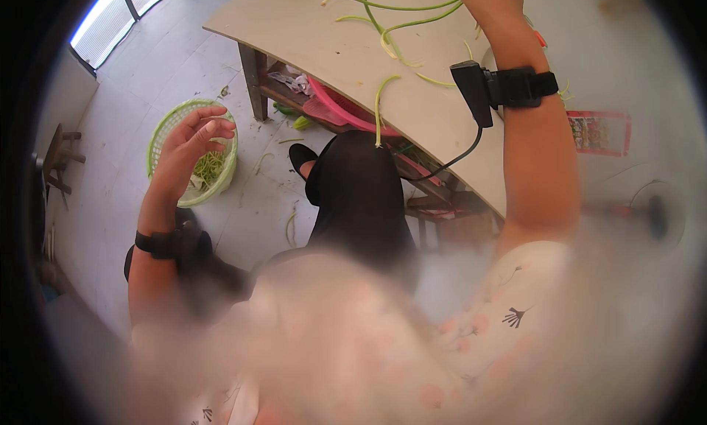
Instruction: The person strips long green vegetables by hand, removing the outer layer and placing the discarded pieces into a small green basket and the cleaned stalks into a metal bowl.
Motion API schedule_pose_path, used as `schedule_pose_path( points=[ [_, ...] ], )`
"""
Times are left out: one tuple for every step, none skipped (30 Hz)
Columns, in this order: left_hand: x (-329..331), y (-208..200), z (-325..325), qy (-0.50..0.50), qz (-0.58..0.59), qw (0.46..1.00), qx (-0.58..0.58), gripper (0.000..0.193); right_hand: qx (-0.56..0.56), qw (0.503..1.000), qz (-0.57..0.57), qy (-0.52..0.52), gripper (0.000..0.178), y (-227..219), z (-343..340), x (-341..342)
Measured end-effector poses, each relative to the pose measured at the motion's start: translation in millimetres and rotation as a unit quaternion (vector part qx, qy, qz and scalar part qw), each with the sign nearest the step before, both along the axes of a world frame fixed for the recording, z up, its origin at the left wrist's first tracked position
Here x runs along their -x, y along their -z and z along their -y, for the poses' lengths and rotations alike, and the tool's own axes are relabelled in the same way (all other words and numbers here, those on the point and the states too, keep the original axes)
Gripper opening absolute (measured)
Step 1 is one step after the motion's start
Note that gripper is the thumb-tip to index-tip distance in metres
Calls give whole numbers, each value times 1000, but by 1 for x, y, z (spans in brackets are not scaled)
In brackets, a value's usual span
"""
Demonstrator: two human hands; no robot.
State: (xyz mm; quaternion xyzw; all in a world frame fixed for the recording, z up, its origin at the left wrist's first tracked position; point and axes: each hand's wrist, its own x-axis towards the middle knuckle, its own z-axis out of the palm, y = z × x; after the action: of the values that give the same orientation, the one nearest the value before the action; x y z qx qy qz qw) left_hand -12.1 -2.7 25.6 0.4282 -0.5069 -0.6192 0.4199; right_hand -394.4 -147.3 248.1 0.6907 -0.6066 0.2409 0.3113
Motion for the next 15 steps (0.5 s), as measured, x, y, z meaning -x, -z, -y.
schedule_pose_path(
  points=[
    [3, -3, 0, -3, 0, 1000, 0, 36, -13, 999, 24, -31, 23, -2, -3, -4],
    [7, -7, 0, -4, -12, 1000, 18, 38, -27, 997, 48, -62, 22, -4, -6, -8],
    [10, -9, 0, -5, -24, 999, 37, 41, -27, 996, 48, -64, 22, -6, -11, -14],
    [11, -10, 1, -7, -25, 999, 36, 41, -50, 990, 96, -86, 19, -8, -17, -22],
    [13, -10, 1, -6, -37, 998, 41, 44, -72, 981, 143, -109, 17, -10, -22, -29],
    [14, -11, 2, -6, -50, 998, 46, 46, -73, 981, 143, -111, 17, -10, -25, -34],
    [16, -10, 5, -7, -51, 998, 45, 46, -75, 979, 143, -123, 16, -10, -28, -37],
    [17, -8, 7, 15, -59, 996, 60, 50, -78, 977, 143, -134, 15, -11, -32, -42],
    [19, -7, 8, 36, -67, 994, 76, 53, -78, 977, 142, -135, 15, -13, -39, -49],
    [22, -6, 8, 35, -67, 994, 76, 53, -120, 967, 175, -143, 16, -15, -50, -61],
    [24, -5, 8, 48, -80, 991, 93, 58, -160, 953, 208, -151, 17, -15, -59, -72],
    [26, -6, 8, 61, -93, 988, 111, 62, -160, 953, 207, -154, 17, -14, -66, -80],
    [26, -7, 7, 74, -91, 986, 115, 79, -168, 948, 209, -171, 17, -10, -72, -88],
    [26, -8, 5, 68, -86, 987, 113, 79, -176, 943, 212, -189, 18, -5, -74, -95],
    [26, -10, 3, 54, -76, 985, 142, 86, -179, 940, 215, -195, 18, -1, -74, -102]
  ],
)
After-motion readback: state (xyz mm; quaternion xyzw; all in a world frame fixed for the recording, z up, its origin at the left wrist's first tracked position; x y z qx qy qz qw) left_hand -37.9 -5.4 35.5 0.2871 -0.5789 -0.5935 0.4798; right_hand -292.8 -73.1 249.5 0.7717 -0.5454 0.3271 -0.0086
